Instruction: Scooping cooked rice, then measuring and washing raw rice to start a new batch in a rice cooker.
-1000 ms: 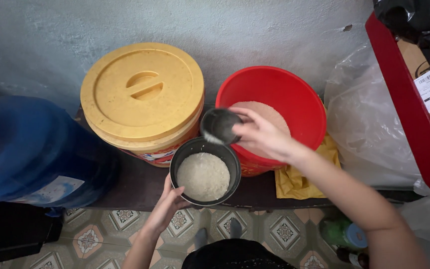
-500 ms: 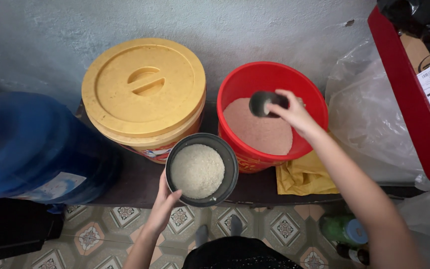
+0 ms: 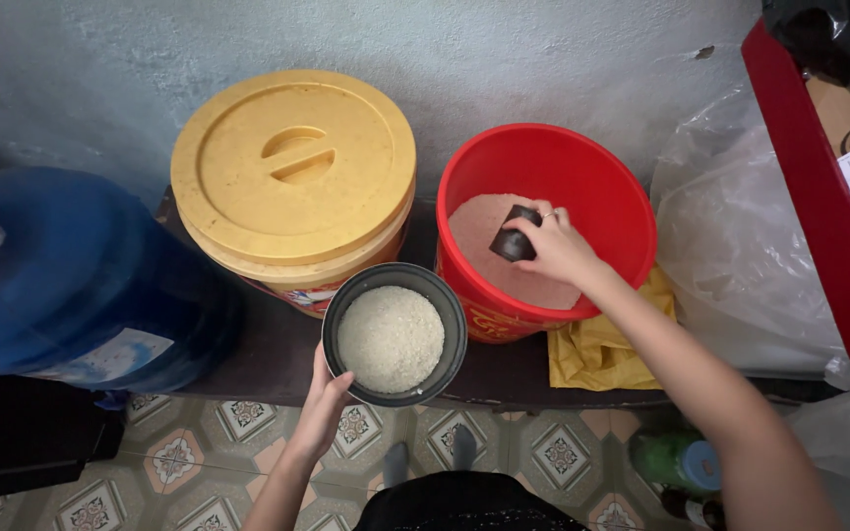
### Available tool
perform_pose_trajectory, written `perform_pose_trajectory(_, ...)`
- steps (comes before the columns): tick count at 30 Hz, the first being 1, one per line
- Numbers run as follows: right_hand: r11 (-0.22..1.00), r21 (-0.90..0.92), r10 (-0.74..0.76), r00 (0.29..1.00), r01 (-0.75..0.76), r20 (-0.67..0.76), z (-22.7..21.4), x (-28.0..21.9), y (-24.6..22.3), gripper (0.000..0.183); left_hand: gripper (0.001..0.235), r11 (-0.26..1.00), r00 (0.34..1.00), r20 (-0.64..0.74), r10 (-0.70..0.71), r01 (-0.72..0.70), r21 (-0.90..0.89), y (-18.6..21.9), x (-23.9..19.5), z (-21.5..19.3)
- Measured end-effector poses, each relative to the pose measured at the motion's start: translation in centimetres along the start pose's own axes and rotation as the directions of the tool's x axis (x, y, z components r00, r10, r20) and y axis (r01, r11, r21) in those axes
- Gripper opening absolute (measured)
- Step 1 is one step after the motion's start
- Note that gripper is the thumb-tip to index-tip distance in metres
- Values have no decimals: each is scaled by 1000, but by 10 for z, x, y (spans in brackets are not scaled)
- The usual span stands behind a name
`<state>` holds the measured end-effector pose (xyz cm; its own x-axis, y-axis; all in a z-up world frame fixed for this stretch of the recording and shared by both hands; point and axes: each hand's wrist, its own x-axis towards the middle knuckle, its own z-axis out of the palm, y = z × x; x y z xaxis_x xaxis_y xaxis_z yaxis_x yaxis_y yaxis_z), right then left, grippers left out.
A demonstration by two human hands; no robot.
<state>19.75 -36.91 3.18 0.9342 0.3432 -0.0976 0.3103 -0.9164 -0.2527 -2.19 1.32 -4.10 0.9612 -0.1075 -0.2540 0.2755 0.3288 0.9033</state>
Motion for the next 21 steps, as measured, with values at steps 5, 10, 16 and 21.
perform_pose_trajectory(5,1000,-5,26,997,-26,79,-32,9,-35,91,81,999,1000,-3,11,-11,-39,17,-4,16)
perform_pose_trajectory(10,962,122,-207,942,246,-266,-58,5,-67,55,77,997,999,-41,-18,15,-78,21,-4,24)
perform_pose_trajectory(16,946,299,-93,987,128,-128,-93,-41,-171,26,78,994,990,-88,-106,105,-24,22,-3,29)
perform_pose_trajectory(21,699,209,-715,662,684,226,34,-48,-179,69,80,992,990,-60,-124,124,-14,32,-4,43)
